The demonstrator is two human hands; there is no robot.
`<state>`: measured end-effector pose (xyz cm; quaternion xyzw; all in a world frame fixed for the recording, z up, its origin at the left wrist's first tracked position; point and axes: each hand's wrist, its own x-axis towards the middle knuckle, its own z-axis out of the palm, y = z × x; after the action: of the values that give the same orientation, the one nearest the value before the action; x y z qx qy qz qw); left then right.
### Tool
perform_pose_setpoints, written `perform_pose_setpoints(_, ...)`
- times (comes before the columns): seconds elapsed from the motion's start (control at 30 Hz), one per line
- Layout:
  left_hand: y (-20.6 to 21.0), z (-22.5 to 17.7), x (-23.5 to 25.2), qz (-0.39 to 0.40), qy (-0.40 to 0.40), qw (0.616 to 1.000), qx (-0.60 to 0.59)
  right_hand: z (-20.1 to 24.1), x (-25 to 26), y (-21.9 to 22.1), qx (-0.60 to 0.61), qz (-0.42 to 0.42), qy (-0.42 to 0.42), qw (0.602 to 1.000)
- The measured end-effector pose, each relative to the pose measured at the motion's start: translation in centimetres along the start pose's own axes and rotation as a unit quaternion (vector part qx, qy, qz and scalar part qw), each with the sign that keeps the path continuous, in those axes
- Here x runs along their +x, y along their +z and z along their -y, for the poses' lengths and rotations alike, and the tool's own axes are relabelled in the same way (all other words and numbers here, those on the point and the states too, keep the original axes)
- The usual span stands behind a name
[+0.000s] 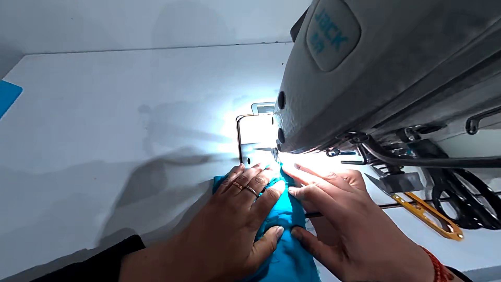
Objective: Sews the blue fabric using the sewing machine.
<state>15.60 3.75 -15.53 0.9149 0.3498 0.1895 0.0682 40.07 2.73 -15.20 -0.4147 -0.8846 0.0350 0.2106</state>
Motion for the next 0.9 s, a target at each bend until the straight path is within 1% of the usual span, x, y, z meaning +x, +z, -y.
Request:
perform_pose_setpoints(0.17,0.1,0.4,0.5,-0.009,-0.008,1.0,-0.002,-0.3,0.1,-0.1,0.005,-0.003,0.031,1.0)
perform_pose_setpoints(0.37,-0.1,1.3,1.2,0.01,-0.015,1.0,-0.004,-1.3,0.7,0.3,0.005,-0.007,0.027,1.0)
perform_pose_setpoints(0.57,-0.4,1.6,1.9,0.017,-0.027,1.0,0.002,-1.9,1.3,0.3,0.004,-0.017,0.014,1.0)
perform_pose_setpoints(0.77,-0.4,1.6,2.0,0.012,-0.03,0.999,-0.005,-1.9,1.2,0.4,0.003,-0.015,0.023,1.0)
perform_pose_setpoints(0.83,-0.4,1.5,1.9,0.004,-0.022,1.0,0.005,-1.8,1.1,0.4,0.006,-0.021,0.025,0.999)
perform_pose_setpoints(0.9,-0.3,1.5,1.8,-0.016,0.004,0.999,0.033,-1.8,1.1,0.4,0.003,-0.03,0.022,0.999)
